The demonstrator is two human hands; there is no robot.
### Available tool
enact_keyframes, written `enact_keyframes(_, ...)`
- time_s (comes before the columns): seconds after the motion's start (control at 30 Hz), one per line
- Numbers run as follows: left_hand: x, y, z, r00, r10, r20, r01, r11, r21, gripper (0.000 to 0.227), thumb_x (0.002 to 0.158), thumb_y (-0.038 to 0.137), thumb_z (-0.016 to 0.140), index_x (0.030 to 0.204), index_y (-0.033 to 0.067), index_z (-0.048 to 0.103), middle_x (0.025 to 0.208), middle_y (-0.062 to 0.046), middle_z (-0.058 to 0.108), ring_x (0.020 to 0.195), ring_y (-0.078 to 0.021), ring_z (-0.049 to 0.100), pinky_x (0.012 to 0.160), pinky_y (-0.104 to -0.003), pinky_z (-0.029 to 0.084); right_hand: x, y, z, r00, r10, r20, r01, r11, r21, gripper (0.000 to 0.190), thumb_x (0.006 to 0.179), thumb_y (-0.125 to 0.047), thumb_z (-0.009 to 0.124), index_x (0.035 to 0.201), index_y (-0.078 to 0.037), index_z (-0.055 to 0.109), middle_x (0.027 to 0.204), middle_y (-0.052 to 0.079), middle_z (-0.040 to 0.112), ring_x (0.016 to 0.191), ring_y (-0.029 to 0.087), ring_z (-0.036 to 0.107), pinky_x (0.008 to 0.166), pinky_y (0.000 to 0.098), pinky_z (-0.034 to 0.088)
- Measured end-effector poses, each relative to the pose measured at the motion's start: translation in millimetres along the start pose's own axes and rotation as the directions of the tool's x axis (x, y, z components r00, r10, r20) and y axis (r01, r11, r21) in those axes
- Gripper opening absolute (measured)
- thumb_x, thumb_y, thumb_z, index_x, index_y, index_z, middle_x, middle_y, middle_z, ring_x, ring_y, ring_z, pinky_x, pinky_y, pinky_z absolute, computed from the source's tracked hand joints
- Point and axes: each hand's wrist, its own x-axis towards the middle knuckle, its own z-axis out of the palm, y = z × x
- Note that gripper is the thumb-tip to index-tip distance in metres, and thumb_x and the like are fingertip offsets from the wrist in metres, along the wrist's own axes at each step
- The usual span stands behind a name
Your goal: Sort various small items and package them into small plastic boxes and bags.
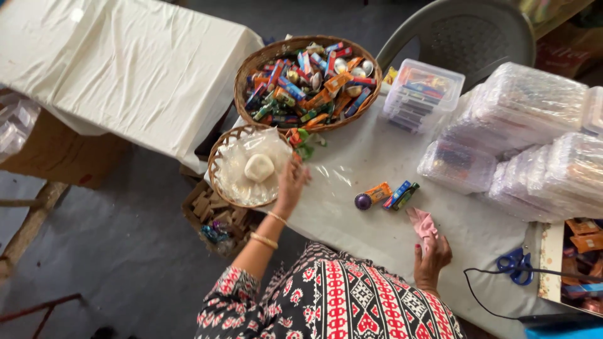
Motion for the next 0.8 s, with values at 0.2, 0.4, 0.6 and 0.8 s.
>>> enact_keyframes(0.2,-51.5,-15.3,57.1,0.989,-0.055,0.135,0.036,0.99,0.135,0.023,0.095,0.009,0.071,0.103,0.0032,0.051,0.074,-0.006,0.065,0.062,-0.0119,0.055,0.055,-0.028,0.047,6.6,-18.8,23.4,0.962,0.27,0.051,-0.263,0.85,0.457,0.044,0.112,-0.042,0.045,0.125,-0.004,0.063,0.123,0.015,0.062,0.117,0.028,0.053,0.106,0.0436,0.04)
enact_keyframes(0.4,-69.0,-0.5,94.8,0.957,-0.115,0.267,0.05,0.97,0.236,0.025,0.093,0.014,0.077,0.101,0.0021,0.056,0.073,-0.01,0.061,0.063,-0.0143,0.052,0.061,-0.029,0.048,71.8,-94.9,-5.2,0.782,0.135,0.609,-0.617,0.31,0.723,0.044,0.104,-0.038,0.044,0.115,-0.005,0.071,0.093,0.008,0.072,0.084,0.013,0.066,0.079,0.0281,0.054)
enact_keyframes(0.6,-78.9,10.2,97.1,0.935,0.0,0.354,-0.055,0.988,0.146,0.016,0.09,0.011,0.076,0.099,0.001,0.067,0.093,-0.007,0.064,0.081,-0.0129,0.062,0.068,-0.028,0.055,57.7,-57.9,25.9,0.725,0.328,0.606,-0.641,0.0,0.767,0.021,0.101,-0.015,0.064,0.112,0.002,0.066,0.101,0.012,0.073,0.093,0.021,0.071,0.092,0.0375,0.057)
enact_keyframes(0.8,-87.5,1.4,104.7,0.92,-0.19,0.341,0.173,0.982,0.079,0.016,0.095,0.013,0.072,0.104,0.0003,0.067,0.086,-0.003,0.062,0.075,-0.0088,0.059,0.065,-0.025,0.054,76.6,-96.6,-22.1,0.62,0.168,0.767,-0.762,-0.106,0.639,0.028,0.096,-0.018,0.057,0.119,-0.009,0.069,0.109,0.014,0.076,0.103,0.025,0.072,0.097,0.0393,0.054)
